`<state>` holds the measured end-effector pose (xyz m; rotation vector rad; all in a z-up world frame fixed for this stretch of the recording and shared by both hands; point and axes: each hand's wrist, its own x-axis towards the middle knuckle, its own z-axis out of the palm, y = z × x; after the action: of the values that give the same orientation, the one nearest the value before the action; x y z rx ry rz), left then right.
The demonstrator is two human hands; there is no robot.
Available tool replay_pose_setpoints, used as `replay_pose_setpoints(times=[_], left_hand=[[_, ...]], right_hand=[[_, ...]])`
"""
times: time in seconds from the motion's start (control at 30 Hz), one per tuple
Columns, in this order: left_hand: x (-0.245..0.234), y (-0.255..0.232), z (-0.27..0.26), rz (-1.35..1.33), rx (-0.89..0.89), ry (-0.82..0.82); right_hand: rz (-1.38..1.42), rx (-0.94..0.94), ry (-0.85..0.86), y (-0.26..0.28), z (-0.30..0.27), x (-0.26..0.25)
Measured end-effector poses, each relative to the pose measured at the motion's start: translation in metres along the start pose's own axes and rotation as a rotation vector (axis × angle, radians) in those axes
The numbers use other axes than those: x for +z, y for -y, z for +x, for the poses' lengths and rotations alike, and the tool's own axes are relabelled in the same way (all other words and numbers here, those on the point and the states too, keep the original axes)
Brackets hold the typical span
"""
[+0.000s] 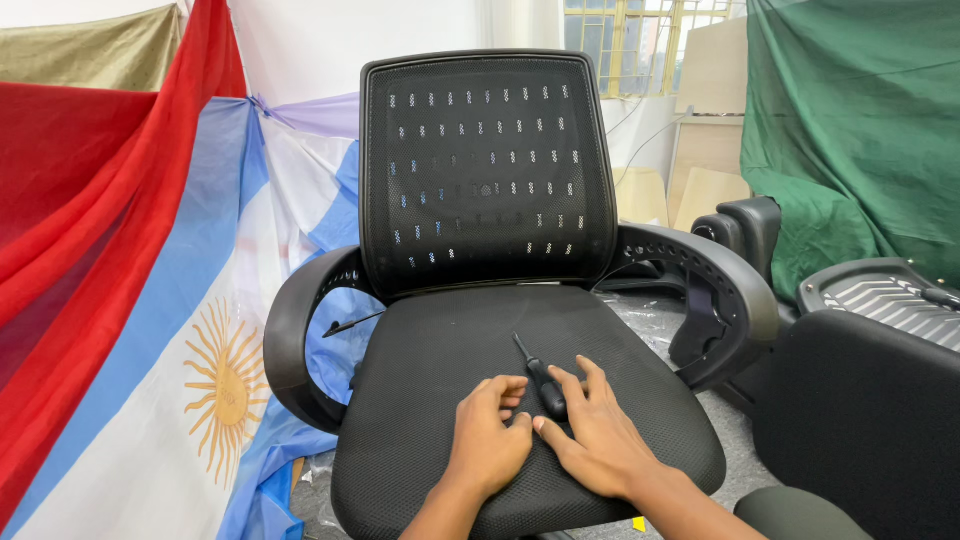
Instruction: The person assembles an office chair by inserting and tightening screws into the underside of the seat using a screwdriver. The person secures multiple fasteners on both sides of the chair base while sitting on the floor.
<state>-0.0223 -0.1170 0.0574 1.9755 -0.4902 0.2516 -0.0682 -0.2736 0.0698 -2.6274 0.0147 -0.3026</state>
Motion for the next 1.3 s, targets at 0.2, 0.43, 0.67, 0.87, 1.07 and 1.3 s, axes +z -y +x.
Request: replay_pose_setpoints(times=[0.2,0.43,0.67,0.87,1.07,1.3], left_hand=[[-0.034,-0.020,-0.025,0.109,-0.090,0.066],[-0.076,-0.047,-0.053,0.487,-0.018,0.102],[-0.094,-0.038,-0.045,0.825,-0.040,0.258],[-0.076,-0.017,-0.028,0.903,-0.104,0.437],[-0.068,-0.008,-0.023,0.894,-0.222,0.528],[-0.065,-0.011,-0.030,0.905,-0.199,0.483]], right_hand=[[0.183,0.004,0.121,0.009,-0.018,-0.022],[-0.265,0.029,0.103,0.027,-0.044,-0.050],[-0.356,-0.064,0.090,0.005,-0.040,-0.047],[-0.390,0.059,0.170,-0.024,-0.016,-0.021],[-0.462,0.062,0.151,-0.029,-0.020,-0.009],[-0.502,0.064,0.177,-0.026,-0.025,-0.016]])
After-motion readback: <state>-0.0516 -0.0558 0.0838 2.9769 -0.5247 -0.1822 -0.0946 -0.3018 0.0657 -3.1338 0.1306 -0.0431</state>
